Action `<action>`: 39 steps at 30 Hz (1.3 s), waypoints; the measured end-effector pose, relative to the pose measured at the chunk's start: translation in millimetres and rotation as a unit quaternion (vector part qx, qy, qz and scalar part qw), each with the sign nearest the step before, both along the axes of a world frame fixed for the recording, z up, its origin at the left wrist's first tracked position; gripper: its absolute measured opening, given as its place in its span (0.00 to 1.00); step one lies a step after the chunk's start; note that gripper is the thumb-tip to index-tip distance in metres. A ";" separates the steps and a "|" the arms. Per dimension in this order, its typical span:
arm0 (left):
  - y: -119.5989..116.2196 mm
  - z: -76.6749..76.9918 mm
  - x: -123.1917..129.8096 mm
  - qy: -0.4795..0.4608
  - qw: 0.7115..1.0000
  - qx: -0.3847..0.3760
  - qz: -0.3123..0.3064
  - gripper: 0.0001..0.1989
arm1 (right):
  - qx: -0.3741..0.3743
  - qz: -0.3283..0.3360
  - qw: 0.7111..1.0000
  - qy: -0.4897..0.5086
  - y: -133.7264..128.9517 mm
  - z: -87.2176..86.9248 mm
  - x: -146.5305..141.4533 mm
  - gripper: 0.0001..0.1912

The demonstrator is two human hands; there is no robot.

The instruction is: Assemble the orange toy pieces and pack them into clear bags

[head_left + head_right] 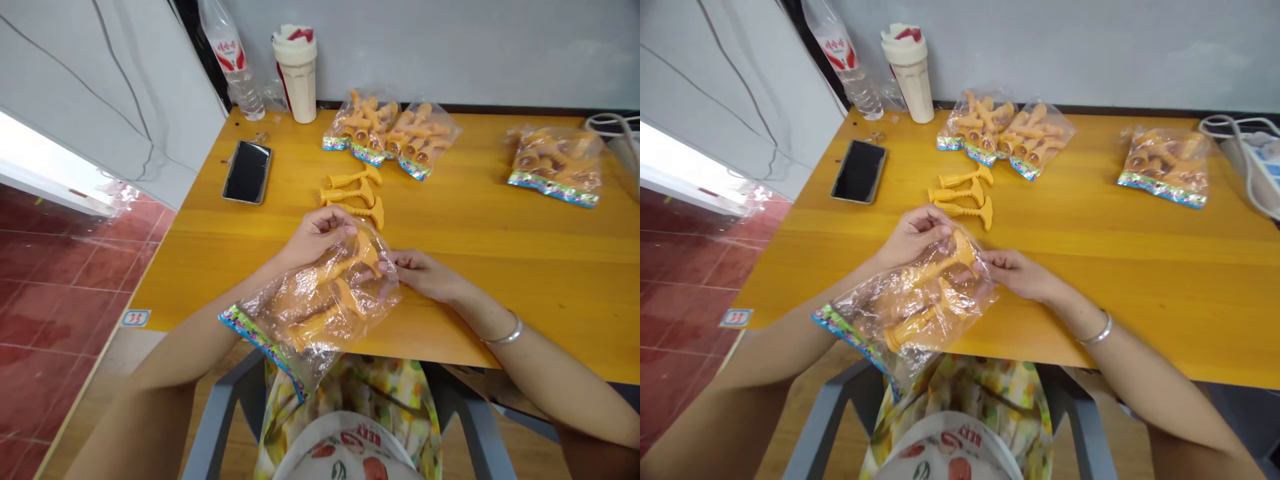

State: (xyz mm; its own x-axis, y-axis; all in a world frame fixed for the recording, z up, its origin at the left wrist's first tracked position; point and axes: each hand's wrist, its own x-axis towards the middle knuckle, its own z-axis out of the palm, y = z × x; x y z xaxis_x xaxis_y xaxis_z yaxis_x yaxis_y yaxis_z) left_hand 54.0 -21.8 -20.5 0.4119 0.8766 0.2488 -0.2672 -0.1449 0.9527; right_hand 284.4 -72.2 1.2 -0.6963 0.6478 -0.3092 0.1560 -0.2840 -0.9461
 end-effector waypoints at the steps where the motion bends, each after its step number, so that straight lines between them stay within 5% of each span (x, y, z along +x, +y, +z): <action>1: 0.0 0.4 0.0 -0.007 1.000 0.002 0.010 0.09 | 0.003 0.015 1.000 0.000 -0.1 0.6 0.4 0.24; 6: -2.5 4.8 2.0 0.018 1.000 0.005 0.000 0.10 | 0.034 0.060 0.998 0.010 -2.3 -4.8 -1.7 0.21; 12: -6.4 6.6 6.2 0.046 0.998 0.007 -0.048 0.12 | 0.072 -0.002 0.997 -0.035 -11.7 -14.2 -12.2 0.22; 20: -7.1 6.2 5.4 0.071 0.995 0.022 -0.070 0.11 | 0.297 0.033 0.948 -0.108 -19.7 -10.2 -17.2 0.15; 25: -5.3 8.1 4.4 0.057 0.996 0.031 -0.057 0.10 | 0.311 -0.007 0.942 -0.124 -16.0 -13.0 -13.8 0.19; 31: -4.6 5.9 3.7 0.074 0.995 0.028 -0.062 0.11 | 0.357 0.114 0.924 -0.079 -9.5 -9.8 -6.5 0.16; 35: -3.3 6.0 1.1 0.072 0.996 0.027 -0.038 0.12 | 0.414 -0.012 0.903 -0.116 2.8 -12.8 4.8 0.16; 39: -1.8 6.9 -2.6 0.064 0.998 -0.006 -0.029 0.12 | 0.512 -0.138 0.822 -0.207 18.5 -16.7 16.4 0.22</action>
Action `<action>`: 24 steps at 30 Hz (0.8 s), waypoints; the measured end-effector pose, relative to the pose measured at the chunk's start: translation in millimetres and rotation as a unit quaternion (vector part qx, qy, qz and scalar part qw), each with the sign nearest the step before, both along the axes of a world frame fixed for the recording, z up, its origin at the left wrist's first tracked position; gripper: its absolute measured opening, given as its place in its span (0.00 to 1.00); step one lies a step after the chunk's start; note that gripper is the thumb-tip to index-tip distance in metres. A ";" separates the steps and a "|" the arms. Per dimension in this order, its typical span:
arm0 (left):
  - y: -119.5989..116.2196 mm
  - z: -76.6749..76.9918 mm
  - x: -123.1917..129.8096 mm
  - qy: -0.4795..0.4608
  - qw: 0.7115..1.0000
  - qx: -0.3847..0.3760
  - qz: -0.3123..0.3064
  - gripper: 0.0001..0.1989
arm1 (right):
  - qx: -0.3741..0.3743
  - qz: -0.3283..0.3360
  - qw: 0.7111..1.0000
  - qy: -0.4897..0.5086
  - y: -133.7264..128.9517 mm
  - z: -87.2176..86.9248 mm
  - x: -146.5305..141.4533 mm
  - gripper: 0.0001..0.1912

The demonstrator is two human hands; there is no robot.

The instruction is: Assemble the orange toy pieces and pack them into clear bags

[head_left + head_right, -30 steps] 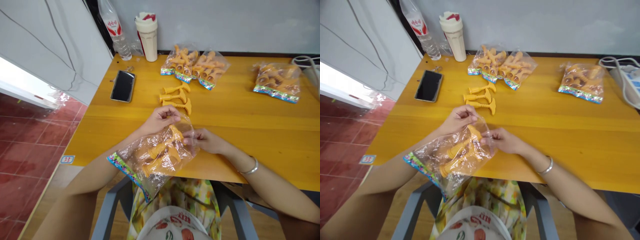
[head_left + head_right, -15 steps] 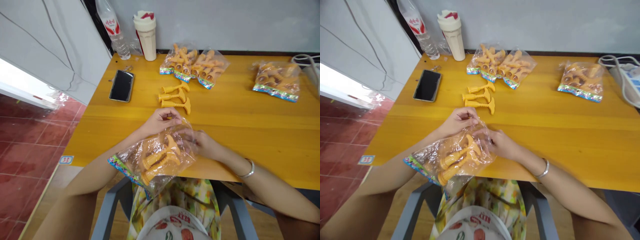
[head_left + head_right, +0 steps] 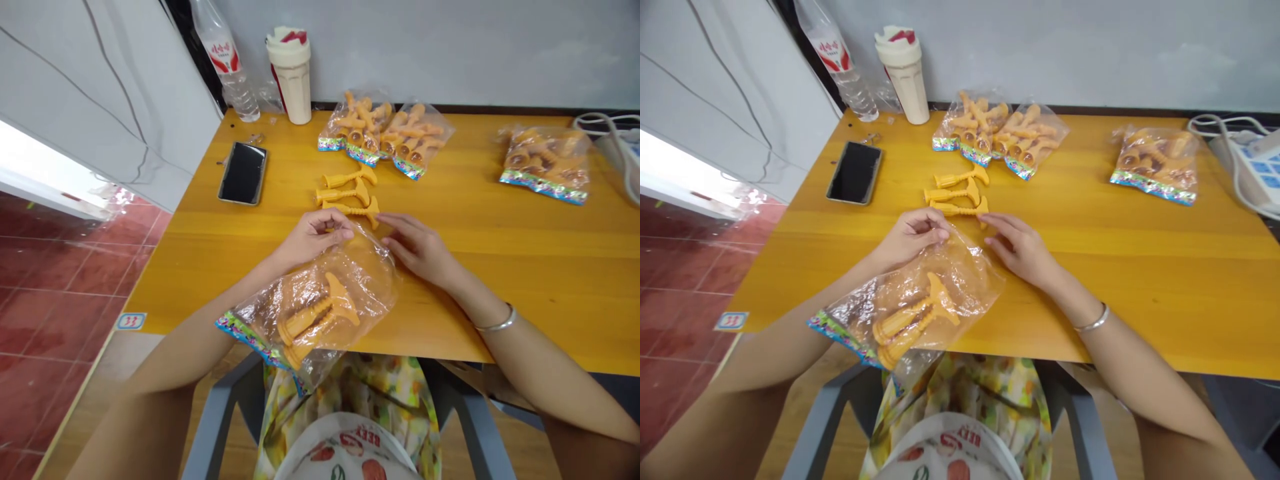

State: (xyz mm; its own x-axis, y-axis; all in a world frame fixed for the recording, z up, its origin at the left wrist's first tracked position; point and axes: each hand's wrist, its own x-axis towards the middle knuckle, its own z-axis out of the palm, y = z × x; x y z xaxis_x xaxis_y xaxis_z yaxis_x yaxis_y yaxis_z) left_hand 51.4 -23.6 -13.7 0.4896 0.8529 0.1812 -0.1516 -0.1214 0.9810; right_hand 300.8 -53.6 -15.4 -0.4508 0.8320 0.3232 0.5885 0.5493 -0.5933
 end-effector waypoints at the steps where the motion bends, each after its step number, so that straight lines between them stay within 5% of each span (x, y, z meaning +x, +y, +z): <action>1: 0.0 0.2 -0.5 -0.002 1.000 -0.005 0.003 0.12 | 0.018 -0.001 0.999 -0.027 2.3 -0.3 1.4 0.25; 7: 1.0 -0.8 -2.0 -0.005 1.000 -0.007 0.025 0.13 | 0.032 0.029 0.988 -0.149 0.8 6.2 1.5 0.25; 19: 4.8 -2.8 -4.6 -0.004 0.999 0.006 0.047 0.13 | 0.019 -0.140 0.952 -0.273 1.0 12.7 13.4 0.13; 24: 4.9 -2.6 -4.9 -0.005 0.999 0.009 0.041 0.12 | 0.073 -0.179 0.950 -0.247 5.2 8.2 20.6 0.18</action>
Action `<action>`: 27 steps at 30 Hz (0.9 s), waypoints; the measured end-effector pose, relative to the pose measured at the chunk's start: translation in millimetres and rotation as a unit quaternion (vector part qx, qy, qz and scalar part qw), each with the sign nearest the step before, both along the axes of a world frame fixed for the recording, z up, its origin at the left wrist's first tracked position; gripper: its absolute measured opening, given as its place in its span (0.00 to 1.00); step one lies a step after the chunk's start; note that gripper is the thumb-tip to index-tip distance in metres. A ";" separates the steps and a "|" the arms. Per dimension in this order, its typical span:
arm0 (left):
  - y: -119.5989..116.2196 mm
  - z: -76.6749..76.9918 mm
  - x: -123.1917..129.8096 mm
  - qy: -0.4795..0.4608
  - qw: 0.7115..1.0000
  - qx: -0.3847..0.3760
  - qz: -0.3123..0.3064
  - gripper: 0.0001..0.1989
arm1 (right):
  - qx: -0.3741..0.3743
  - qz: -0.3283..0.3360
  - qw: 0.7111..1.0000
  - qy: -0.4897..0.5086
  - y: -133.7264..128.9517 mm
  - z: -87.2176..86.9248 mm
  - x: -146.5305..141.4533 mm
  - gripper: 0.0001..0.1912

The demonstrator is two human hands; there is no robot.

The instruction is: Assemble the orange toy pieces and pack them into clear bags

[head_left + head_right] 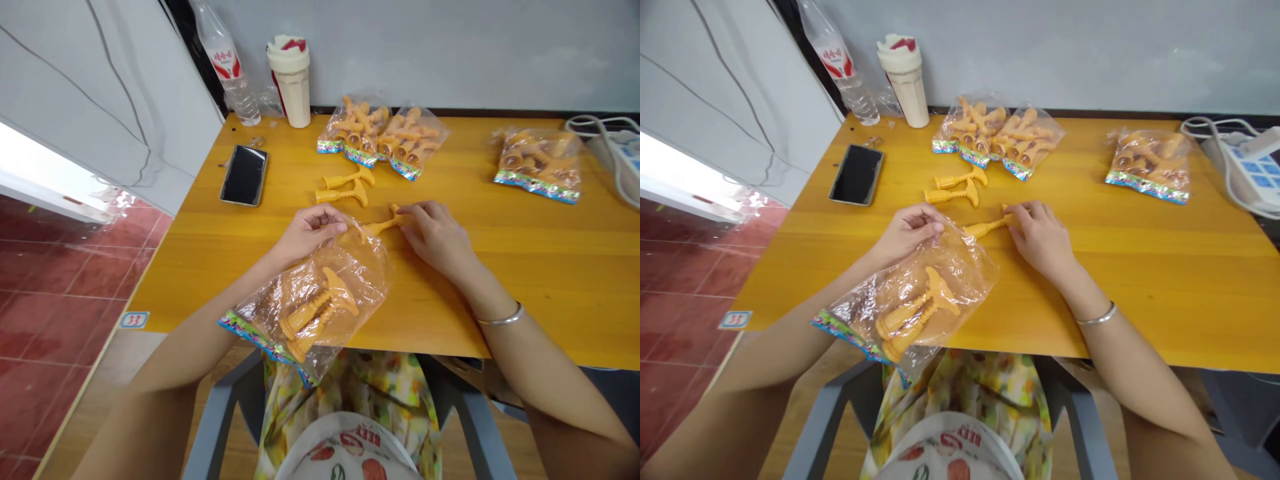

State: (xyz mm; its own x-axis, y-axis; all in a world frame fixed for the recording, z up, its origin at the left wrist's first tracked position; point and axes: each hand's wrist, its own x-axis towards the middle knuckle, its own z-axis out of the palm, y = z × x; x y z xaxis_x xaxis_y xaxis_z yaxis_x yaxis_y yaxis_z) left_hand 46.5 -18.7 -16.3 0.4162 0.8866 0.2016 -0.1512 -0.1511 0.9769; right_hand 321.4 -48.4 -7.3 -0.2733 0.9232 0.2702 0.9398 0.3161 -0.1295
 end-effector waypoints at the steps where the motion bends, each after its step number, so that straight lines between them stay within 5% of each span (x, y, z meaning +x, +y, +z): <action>1: 0.0 0.0 0.0 -0.001 1.000 0.000 0.001 0.12 | 0.004 0.019 1.000 0.008 1.1 -1.8 0.7 0.20; 6: -0.4 -1.1 -0.2 -0.003 1.000 -0.004 0.001 0.12 | -0.018 0.083 0.996 0.017 3.3 -8.6 0.2 0.19; 17: 1.2 -1.1 -0.6 0.007 1.000 0.006 0.009 0.13 | -0.039 -0.010 0.998 0.042 -3.9 5.7 -3.2 0.16; 27: -3.0 0.0 2.7 -0.020 1.000 -0.018 -0.003 0.13 | -0.048 0.163 0.982 0.086 -18.4 6.0 -26.4 0.17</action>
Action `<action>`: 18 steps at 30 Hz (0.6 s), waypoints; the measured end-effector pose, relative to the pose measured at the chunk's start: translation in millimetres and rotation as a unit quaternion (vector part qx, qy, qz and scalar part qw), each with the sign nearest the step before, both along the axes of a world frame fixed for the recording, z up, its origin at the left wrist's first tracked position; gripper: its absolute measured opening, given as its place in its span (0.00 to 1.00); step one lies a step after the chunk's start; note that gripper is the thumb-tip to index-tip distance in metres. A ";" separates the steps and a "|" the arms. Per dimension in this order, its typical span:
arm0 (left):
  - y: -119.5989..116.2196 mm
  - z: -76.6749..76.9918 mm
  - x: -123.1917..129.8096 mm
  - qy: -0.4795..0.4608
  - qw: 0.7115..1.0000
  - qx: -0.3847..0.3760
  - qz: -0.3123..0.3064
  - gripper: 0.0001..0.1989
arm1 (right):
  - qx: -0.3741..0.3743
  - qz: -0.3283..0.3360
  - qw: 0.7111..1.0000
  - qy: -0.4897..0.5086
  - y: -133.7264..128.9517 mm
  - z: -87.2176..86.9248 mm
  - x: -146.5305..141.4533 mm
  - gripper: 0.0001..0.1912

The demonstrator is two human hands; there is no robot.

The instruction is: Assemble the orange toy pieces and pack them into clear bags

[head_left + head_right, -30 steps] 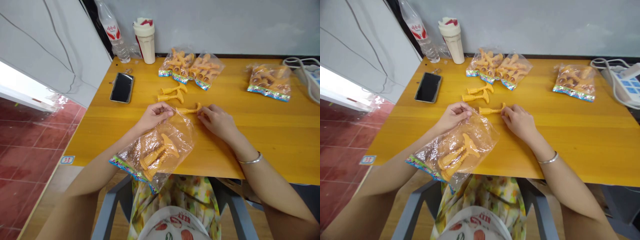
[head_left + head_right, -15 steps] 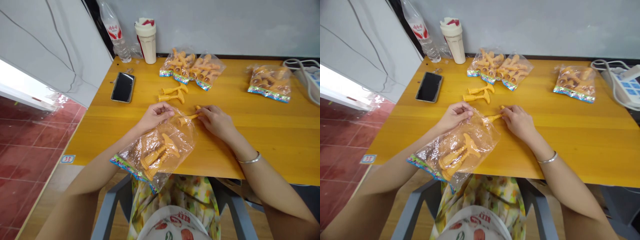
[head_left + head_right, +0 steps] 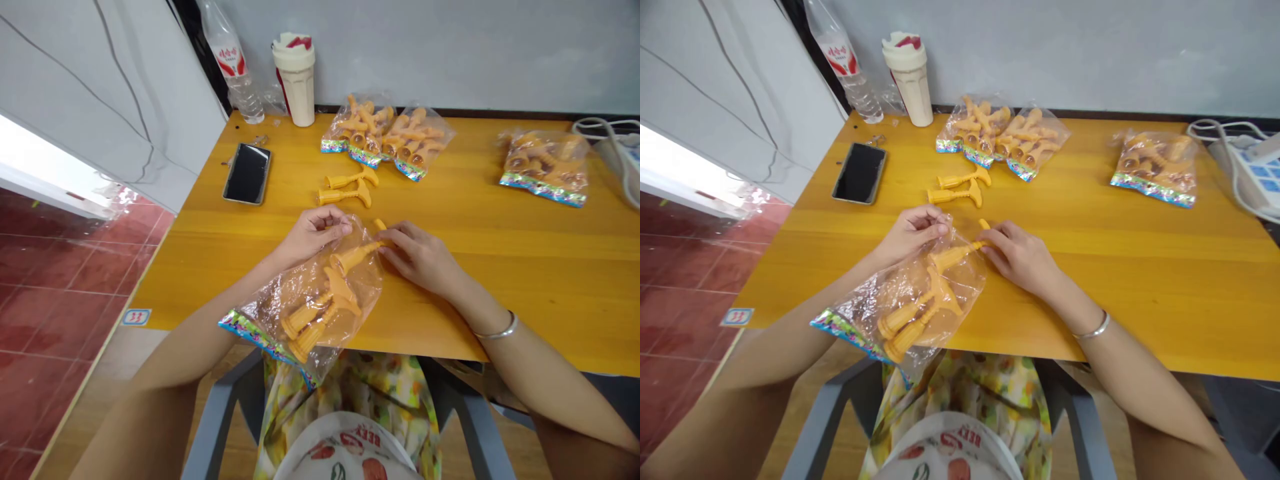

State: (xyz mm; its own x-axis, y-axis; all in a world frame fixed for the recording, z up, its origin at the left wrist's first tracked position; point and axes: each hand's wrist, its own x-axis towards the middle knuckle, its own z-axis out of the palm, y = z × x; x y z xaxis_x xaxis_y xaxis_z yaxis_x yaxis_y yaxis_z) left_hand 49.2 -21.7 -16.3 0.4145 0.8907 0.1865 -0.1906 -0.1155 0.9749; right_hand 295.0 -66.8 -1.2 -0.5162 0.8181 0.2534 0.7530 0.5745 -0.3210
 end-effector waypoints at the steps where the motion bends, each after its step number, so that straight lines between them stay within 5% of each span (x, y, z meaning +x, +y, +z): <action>1: 0.2 -0.1 0.1 -0.004 1.000 -0.001 0.000 0.13 | 0.007 -0.005 1.000 -0.010 -0.7 0.3 -0.8 0.17; 6: 1.8 -1.2 0.3 -0.006 1.000 -0.002 0.014 0.13 | -0.006 -0.030 0.999 0.029 -4.2 0.6 -3.1 0.17; 9: 1.5 -1.0 0.7 0.008 1.000 0.001 0.012 0.12 | -0.104 -0.011 0.984 0.143 -10.5 -2.0 -12.2 0.19; 14: 0.8 -1.2 1.0 0.017 1.000 0.001 -0.021 0.11 | -0.360 0.015 0.865 0.350 -19.0 -4.6 -28.0 0.27; 18: 0.6 -1.3 1.9 0.013 0.999 0.002 -0.030 0.11 | -0.461 0.036 0.784 0.415 -15.5 -3.1 -27.8 0.24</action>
State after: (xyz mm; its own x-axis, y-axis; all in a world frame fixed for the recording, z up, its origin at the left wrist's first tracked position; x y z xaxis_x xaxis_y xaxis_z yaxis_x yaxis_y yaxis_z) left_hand 51.2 -21.1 -17.6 0.4721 0.8633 0.1782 -0.1714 -0.1084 0.9792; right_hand 267.2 -82.3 -4.4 -0.5395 0.8276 -0.1551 0.0411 -0.1581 -0.9866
